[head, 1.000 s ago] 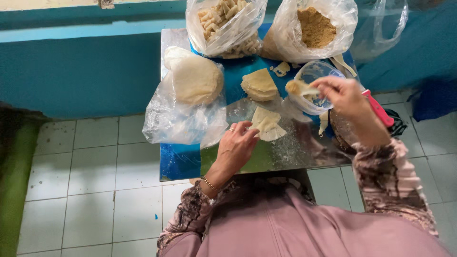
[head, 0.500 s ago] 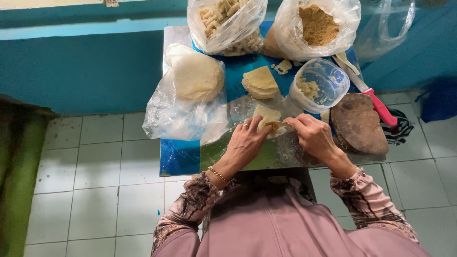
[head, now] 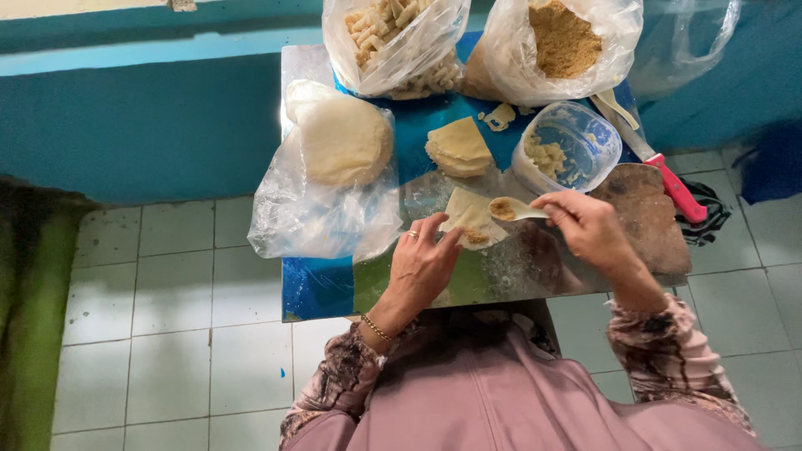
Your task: The person sits at a small metal table folding triangular pastries. They take a cut dough piece, place filling from a plastic bag onto it, fold and pinch the dough closed, and set the finished pastry on a stack, repeating the cycle.
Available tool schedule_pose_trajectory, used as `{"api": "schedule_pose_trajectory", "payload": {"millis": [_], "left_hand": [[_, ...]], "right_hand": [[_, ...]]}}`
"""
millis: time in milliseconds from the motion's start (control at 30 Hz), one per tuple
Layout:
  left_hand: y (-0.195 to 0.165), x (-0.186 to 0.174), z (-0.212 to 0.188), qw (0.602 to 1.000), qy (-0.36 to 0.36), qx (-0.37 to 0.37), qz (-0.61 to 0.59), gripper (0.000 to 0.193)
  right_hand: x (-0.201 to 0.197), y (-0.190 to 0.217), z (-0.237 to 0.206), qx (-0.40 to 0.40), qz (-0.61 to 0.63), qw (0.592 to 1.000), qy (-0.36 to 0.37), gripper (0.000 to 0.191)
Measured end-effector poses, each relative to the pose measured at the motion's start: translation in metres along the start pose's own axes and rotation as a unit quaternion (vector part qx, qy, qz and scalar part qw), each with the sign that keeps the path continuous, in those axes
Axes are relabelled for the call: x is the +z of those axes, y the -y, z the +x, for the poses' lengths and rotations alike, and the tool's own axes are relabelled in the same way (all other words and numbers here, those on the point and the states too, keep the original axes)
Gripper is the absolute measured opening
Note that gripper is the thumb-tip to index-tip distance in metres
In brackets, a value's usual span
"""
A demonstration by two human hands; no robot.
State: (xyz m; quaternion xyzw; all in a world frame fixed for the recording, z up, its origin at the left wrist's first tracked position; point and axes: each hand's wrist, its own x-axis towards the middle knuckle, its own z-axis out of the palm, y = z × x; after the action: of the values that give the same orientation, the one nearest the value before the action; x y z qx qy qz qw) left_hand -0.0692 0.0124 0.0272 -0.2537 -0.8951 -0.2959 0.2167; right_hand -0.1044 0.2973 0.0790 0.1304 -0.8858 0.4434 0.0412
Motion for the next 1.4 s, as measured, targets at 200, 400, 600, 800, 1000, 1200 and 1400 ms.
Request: {"api": "schedule_pose_trajectory", "payload": {"millis": [200, 400, 600, 800, 1000, 1200, 1400], "left_hand": [[-0.003, 0.007, -0.005, 0.995, -0.008, -0.103, 0.009, 0.017], [-0.003, 0.009, -0.008, 0.992, -0.052, -0.114, -0.036, 0.014], [-0.003, 0.005, -0.009, 0.993, -0.039, -0.109, -0.033, 0.012], [-0.005, 0.007, -0.007, 0.991, -0.07, -0.109, -0.015, 0.015], [-0.005, 0.017, -0.004, 0.992, -0.053, -0.116, 0.011, 0.011], [-0.003, 0.019, -0.009, 0.992, -0.062, -0.112, 0.013, 0.011], [0.0, 0.02, -0.01, 0.993, -0.054, -0.107, 0.02, 0.014]], "right_hand": [[-0.076, 0.006, 0.055, 0.061, 0.04, 0.992, -0.099, 0.017], [-0.1, -0.063, 0.172, -0.057, -0.311, 0.933, -0.17, 0.012], [-0.036, -0.12, 0.233, -0.091, -0.606, 0.789, 0.034, 0.01], [-0.066, -0.072, 0.145, -0.203, -0.406, 0.88, -0.143, 0.021], [-0.029, -0.065, 0.071, -0.047, -0.366, 0.929, 0.009, 0.027], [-0.014, -0.088, 0.09, 0.005, -0.44, 0.898, -0.006, 0.031], [-0.019, -0.088, 0.112, 0.029, -0.436, 0.899, 0.035, 0.038]]}}
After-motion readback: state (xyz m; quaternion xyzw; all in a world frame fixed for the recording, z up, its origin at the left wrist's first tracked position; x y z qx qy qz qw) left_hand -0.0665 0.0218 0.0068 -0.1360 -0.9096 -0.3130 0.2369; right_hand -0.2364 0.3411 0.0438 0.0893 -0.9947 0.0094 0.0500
